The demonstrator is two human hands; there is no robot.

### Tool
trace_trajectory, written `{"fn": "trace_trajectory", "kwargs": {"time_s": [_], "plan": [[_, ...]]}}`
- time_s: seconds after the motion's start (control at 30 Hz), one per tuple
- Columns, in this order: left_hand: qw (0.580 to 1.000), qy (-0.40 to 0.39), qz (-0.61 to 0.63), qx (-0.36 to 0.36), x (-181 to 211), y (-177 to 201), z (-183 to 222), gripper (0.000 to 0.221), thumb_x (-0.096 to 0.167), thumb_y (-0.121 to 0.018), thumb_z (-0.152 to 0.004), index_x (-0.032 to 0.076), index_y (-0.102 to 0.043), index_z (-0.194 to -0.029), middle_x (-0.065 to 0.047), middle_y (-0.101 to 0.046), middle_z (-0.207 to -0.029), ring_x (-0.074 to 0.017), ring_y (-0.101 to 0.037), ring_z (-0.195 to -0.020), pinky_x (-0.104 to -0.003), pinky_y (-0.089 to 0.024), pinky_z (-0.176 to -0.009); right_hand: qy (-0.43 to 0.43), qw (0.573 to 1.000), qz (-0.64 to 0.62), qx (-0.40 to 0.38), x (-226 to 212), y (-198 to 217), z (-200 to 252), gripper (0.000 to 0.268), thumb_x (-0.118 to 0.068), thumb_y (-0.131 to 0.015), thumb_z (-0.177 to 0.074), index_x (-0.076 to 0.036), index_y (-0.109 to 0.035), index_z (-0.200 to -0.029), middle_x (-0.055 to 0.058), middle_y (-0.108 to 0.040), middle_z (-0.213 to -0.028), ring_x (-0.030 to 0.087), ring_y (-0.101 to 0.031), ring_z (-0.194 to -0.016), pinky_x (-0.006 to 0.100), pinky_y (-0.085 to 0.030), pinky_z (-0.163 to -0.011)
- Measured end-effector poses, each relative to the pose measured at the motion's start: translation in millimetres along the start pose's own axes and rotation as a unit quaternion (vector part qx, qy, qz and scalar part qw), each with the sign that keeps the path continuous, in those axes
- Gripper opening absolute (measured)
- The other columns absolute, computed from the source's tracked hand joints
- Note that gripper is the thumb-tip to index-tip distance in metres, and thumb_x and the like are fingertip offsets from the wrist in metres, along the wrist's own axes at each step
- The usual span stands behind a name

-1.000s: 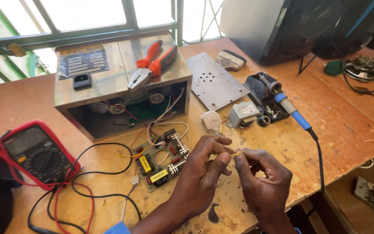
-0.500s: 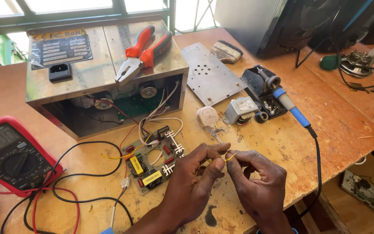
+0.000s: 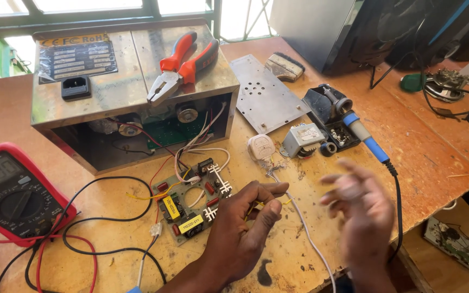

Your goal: Soldering wires to a circuit board and testing connections inside an electronic device.

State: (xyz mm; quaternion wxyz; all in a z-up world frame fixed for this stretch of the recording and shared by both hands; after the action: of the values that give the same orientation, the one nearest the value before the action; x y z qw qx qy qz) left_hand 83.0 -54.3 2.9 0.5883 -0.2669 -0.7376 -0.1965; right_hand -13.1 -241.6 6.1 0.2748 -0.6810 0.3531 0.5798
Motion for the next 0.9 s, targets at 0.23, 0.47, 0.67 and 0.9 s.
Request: {"fn": "trace_trajectory", "kwargs": {"time_s": [0.23,0.47,0.67,0.9], "plan": [[1.0,-0.002,-0.014,-0.006,1,1,1,0.028,0.042,-0.056,-0.095,0.016,-0.058,-0.084,-0.012,-0.077,-0.131,-0.0247,-0.075,-0.117,-0.041,-0.059,-0.079,-0.257,0.907,-0.329,0.052,58,29,-82,0.047,-0.042,-0.06,-0.104,-0.005,-0.061,-0.134,0.0,-0.071,-0.092,-0.001,-0.051,-0.053,0.008,-0.039,-0.042],[0.999,-0.013,-0.027,-0.021,4,-2,1,0.025,0.037,-0.055,-0.096,0.015,-0.056,-0.083,-0.015,-0.077,-0.13,-0.0287,-0.075,-0.123,-0.043,-0.063,-0.08,-0.149,0.953,-0.263,-0.01,64,25,-136,0.039,-0.032,-0.069,-0.097,-0.017,-0.059,-0.132,0.012,-0.077,-0.111,0.005,-0.072,-0.07,0.01,-0.052,-0.047],[0.999,-0.024,-0.016,-0.034,4,-4,2,0.025,0.038,-0.053,-0.096,0.016,-0.053,-0.084,-0.017,-0.074,-0.131,-0.0319,-0.073,-0.124,-0.044,-0.064,-0.081,0.16,0.982,0.095,0.007,-30,26,-123,0.018,-0.013,-0.073,-0.112,-0.002,-0.067,-0.125,0.012,-0.073,-0.093,0.011,-0.069,-0.067,0.018,-0.057,-0.054],[0.996,-0.068,-0.045,-0.034,10,-5,2,0.019,0.029,-0.053,-0.094,0.014,-0.051,-0.081,-0.02,-0.076,-0.124,-0.0261,-0.077,-0.111,-0.036,-0.061,-0.073,0.266,0.942,0.205,0.005,-52,45,-141,0.033,-0.032,-0.063,-0.138,-0.002,-0.061,-0.123,0.008,-0.062,-0.087,0.011,-0.054,-0.063,0.022,-0.044,-0.056]]}}
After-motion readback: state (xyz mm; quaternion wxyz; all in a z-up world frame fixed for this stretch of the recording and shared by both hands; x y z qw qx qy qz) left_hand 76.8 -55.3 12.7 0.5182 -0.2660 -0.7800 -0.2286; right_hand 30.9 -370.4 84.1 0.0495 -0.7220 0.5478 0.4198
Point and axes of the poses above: each hand's wrist, its own z-axis away from the middle knuckle, its own y-axis out of the back of the hand, x = y × z, the point moved 10 cm from there along -z, towards the middle knuckle
